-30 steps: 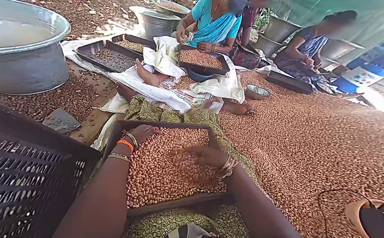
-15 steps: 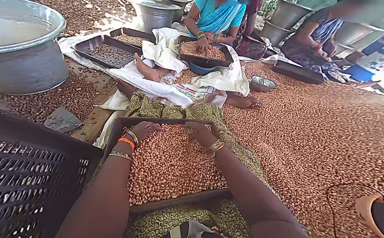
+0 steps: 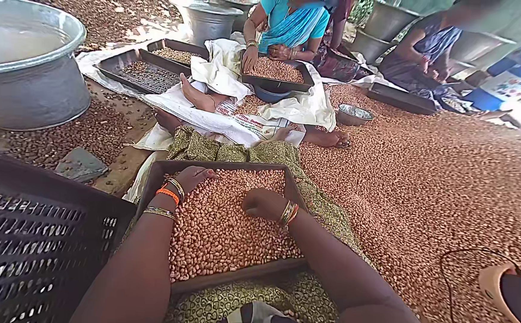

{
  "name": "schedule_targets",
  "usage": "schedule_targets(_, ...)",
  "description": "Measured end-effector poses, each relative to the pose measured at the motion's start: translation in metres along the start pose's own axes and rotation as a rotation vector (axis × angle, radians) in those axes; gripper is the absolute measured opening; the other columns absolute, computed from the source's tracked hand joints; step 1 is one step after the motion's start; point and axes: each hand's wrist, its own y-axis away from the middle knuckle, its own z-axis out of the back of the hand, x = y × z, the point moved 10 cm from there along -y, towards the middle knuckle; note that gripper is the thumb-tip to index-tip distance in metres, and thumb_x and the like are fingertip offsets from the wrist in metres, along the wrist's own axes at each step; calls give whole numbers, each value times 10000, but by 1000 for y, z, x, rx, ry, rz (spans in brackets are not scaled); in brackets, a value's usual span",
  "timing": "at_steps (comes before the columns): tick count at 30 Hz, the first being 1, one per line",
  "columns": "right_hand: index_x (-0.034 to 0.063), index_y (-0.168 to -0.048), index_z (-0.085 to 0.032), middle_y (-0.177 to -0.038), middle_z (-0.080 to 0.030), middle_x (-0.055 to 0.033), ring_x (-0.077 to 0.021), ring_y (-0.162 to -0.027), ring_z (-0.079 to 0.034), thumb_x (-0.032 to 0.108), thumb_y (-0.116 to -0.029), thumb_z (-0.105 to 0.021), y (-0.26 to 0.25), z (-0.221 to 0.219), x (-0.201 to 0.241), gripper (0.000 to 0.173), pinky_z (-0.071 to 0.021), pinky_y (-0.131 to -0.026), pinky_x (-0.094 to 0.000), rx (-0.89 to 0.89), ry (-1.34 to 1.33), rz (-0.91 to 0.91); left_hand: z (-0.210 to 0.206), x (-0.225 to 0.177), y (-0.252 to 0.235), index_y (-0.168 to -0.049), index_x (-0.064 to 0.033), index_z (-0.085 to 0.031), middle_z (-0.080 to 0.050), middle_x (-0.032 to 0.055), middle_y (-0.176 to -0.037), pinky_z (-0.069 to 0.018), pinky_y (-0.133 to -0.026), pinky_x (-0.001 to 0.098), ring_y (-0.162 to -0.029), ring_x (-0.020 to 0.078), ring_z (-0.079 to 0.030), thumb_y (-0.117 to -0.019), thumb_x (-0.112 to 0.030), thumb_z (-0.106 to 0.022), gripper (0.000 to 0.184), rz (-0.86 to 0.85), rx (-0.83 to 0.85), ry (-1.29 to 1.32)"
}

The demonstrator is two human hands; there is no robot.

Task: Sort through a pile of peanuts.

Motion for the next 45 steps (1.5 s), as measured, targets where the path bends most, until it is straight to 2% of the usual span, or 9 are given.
schedule_targets(6,-46,-1050,-712,-999,-699,-209,-345,-970,-671,177,-951,-690,-1,-4,-4,245,-515,-903,-542,37,27,-55,0,-1,0,-1150,-15,-739,-724,138,-1132,-464,-1008,457,-1076,224,-652,-1124,-271,-413,416,-8,-4,-1)
schedule_targets(11,29,-990,-580,-848,-694,0,-58,-655,-650,16,-901,-642,18,15,6,110,-552,-591,-233,-65,-708,73,0,-8,4,-1136,-10,-737,-717,129,-1098,-472,-955,425,-1011,196,-638,-1123,-257,-415,406,-4,-8,33)
schedule_targets(15,-80,-1094,-653,-1005,-676,-119,-113,-833,-647,-35,-888,-649,15,-2,44,211,-557,-750,-274,12,-533,165,0,-9,3,-1131,-1,-734,-718,140,-1088,-477,-949,427,-1004,210,-644,-1125,-255,-414,410,-28,-2,3)
schedule_targets(18,-47,-1042,-746,-986,-697,-206,-285,-928,-664,7,-940,-637,3,-14,59,159,-531,-889,-416,-9,-141,177,1,-11,4,-1139,7,-730,-711,148,-1055,-475,-946,434,-985,225,-637,-1125,-238,-412,402,-34,1,-33)
schedule_targets(25,-28,-1128,-726,-1098,-705,-216,-344,-1059,-669,35,-947,-652,-3,-23,56,205,-510,-981,-493,65,-19,52,0,-6,0,-1195,-29,-729,-717,135,-1174,-454,-1016,435,-1106,211,-642,-1129,-277,-400,418,-25,33,-2)
schedule_targets(32,0,-1096,-723,-989,-686,-182,-314,-949,-650,105,-947,-692,22,14,53,185,-516,-917,-497,-9,-17,11,1,-13,3,-1200,-4,-712,-703,175,-1150,-457,-987,451,-1056,248,-637,-1139,-296,-353,467,-61,51,-30)
schedule_targets(37,10,-1035,-723,-773,-631,-130,-256,-707,-569,207,-930,-726,45,28,51,223,-481,-703,-469,-35,-17,-44,0,-13,4,-1196,5,-715,-706,178,-1191,-443,-1030,454,-1116,257,-641,-1141,-281,-349,468,-56,59,-16)
schedule_targets(42,75,-872,-672,-595,-400,71,-43,-531,-351,264,-876,-696,58,43,21,190,-319,-531,-266,-304,-237,-129,1,-14,6,-1176,17,-711,-702,179,-1141,-455,-983,433,-1040,239,-632,-1142,-284,-348,472,-78,57,-14)
schedule_targets(45,86,-825,-628,-623,-449,86,-3,-543,-391,232,-876,-670,66,55,11,161,-337,-527,-212,-407,-325,-151,1,-16,5,-1179,33,-707,-700,194,-1157,-449,-1009,446,-1077,263,-637,-1141,-282,-351,477,-86,63,-10)
